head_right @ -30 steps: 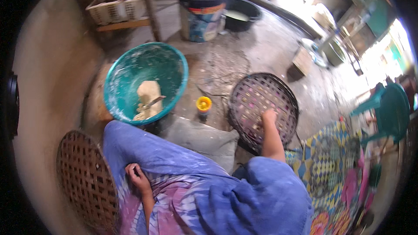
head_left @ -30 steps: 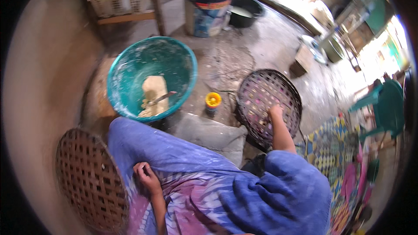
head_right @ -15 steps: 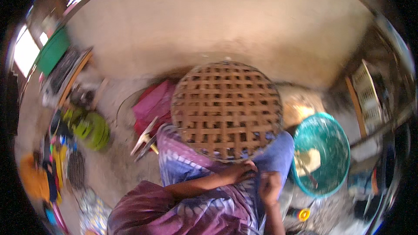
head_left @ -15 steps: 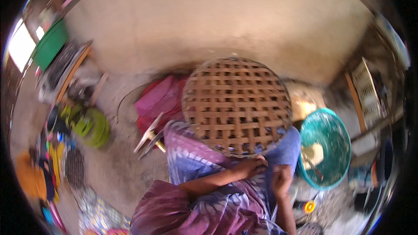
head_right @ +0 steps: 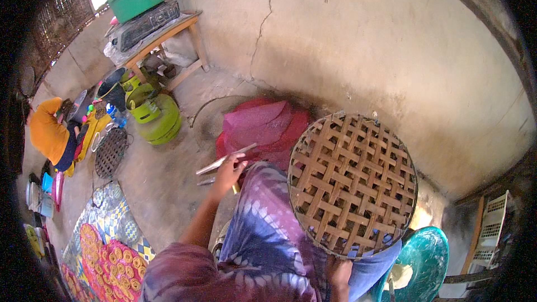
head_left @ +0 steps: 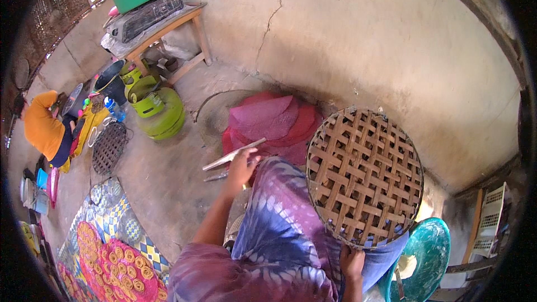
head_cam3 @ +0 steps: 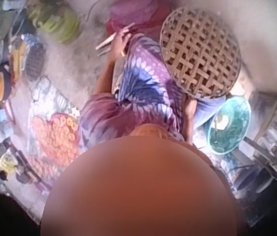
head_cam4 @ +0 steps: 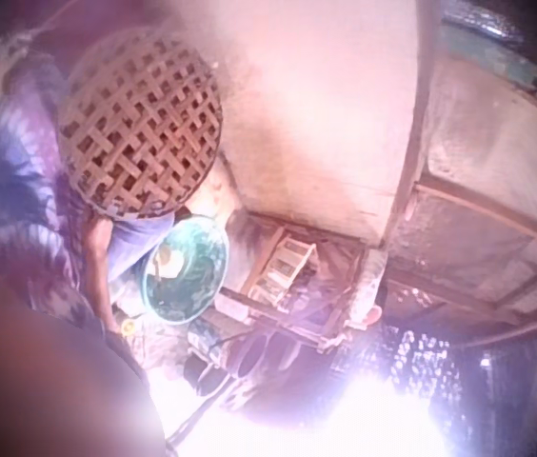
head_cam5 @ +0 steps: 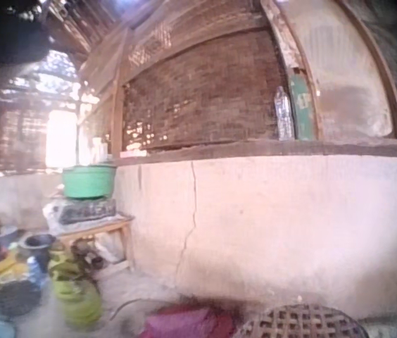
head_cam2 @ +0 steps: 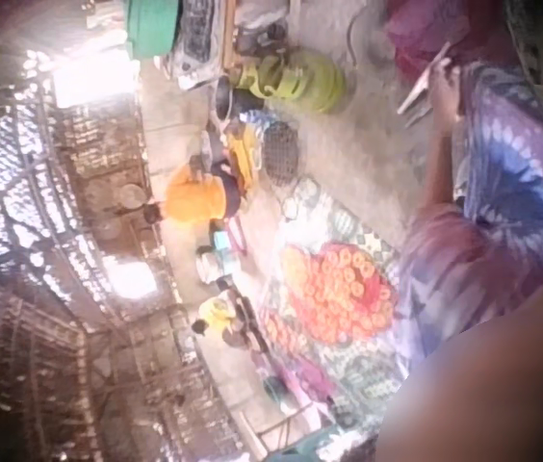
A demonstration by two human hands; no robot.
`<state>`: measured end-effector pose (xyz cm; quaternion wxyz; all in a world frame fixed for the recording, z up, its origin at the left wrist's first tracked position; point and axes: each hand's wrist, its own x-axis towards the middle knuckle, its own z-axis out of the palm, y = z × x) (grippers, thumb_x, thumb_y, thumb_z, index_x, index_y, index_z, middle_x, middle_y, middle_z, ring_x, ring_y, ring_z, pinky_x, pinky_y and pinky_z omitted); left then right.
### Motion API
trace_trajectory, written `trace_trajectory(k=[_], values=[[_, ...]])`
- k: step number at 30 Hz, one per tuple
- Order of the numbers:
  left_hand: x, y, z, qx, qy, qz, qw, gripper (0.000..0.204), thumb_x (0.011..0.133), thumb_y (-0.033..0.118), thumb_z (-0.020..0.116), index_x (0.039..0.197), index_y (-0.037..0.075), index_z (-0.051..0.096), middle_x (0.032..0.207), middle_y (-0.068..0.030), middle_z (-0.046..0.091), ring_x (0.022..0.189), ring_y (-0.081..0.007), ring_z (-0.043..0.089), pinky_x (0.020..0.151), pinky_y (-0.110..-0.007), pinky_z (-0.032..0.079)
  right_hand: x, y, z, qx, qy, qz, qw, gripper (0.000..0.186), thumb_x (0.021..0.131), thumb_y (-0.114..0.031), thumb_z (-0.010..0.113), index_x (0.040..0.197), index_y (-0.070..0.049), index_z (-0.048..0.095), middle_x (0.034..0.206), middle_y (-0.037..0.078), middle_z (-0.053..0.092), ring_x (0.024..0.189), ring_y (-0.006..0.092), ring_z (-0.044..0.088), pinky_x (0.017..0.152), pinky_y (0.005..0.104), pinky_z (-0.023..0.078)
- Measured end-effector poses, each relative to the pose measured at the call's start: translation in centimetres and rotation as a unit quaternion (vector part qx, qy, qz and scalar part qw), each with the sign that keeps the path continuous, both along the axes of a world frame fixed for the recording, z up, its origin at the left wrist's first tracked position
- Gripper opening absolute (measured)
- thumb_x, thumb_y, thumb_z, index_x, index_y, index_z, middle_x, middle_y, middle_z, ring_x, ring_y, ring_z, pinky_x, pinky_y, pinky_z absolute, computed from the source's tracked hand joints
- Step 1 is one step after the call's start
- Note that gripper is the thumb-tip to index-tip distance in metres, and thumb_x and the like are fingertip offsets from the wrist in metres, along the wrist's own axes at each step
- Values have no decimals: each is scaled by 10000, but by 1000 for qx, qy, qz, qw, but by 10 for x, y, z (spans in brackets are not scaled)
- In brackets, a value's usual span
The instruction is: The person uses a piping bag to squeeze dough into spiral shapes onto a pink mat placed inside a woven basket. They repeatedly refill the bag from a green bowl and continue piping until the mat is filled, then remove the mat from the basket.
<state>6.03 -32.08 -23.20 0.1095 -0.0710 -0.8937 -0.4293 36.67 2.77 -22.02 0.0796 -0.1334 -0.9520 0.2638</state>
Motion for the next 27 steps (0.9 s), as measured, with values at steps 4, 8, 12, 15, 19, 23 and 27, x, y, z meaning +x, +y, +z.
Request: trace_trajectory(k=[4, 8, 12, 15, 19, 23, 27], values=[[-79, 3, -53, -21, -13, -35, 999, 359, 878, 219, 654, 1178, 30, 598, 1129, -212, 632, 1073, -395, 600, 928, -442, 473, -1, 0, -6, 10, -50, -51, 997, 139, 823, -103, 625, 934, -25, 657, 720, 220, 630, 630, 422, 622, 569, 485, 484], [-137, 49, -90, -152, -125, -171, 966, 373, 857, 199, 641, 1186, 30, 593, 1177, -224, 615, 1109, -393, 586, 941, -449, 468, -2, 0, -6, 14, -8, 3, 1000, 389, 810, -113, 641, 1192, -42, 619, 1008, 259, 643, 866, 468, 614, 751, 518, 496], [-162, 84, -123, -282, -47, -191, 939, 315, 845, 156, 606, 1132, 28, 621, 1123, -252, 632, 1096, -398, 591, 943, -467, 466, -5, 0, -6, 123, -95, 22, 988, 642, 803, -140, 652, 1403, -42, 446, 1310, 244, 535, 1224, 499, 455, 996, 573, 390], [-178, 90, -144, -250, -40, -162, 954, 273, 852, 134, 575, 1096, 28, 637, 1086, -267, 640, 1063, -410, 604, 934, -484, 467, -6, -2, -7, 109, -119, 21, 987, 750, 797, -171, 657, 1456, -10, 338, 1344, 302, 477, 1276, 527, 398, 1032, 595, 357], [-218, 75, -145, -167, -94, -93, 977, 270, 883, 155, 544, 1107, 37, 638, 1061, -264, 649, 1012, -434, 617, 902, -499, 477, -7, -4, -6, 117, -105, 18, 987, 769, 795, -163, 646, 1461, 8, 303, 1336, 338, 458, 1228, 554, 432, 1008, 612, 369], [-240, 50, -104, -53, 16, 0, 998, 301, 910, 190, 531, 1158, 52, 634, 1036, -256, 656, 978, -447, 622, 872, -507, 485, -8, -5, -2, 131, -63, 57, 988, 703, 795, -152, 639, 1421, 15, 367, 1312, 327, 480, 1182, 549, 471, 993, 604, 385], [-229, 52, -74, -238, 342, 78, 906, 301, 900, 174, 524, 1159, 95, 654, 1086, -213, 660, 952, -413, 649, 851, -479, 505, -13, -6, 4, 71, -129, 24, 989, 676, 795, -156, 644, 1400, 14, 396, 1301, 311, 497, 1164, 541, 485, 980, 596, 400]])
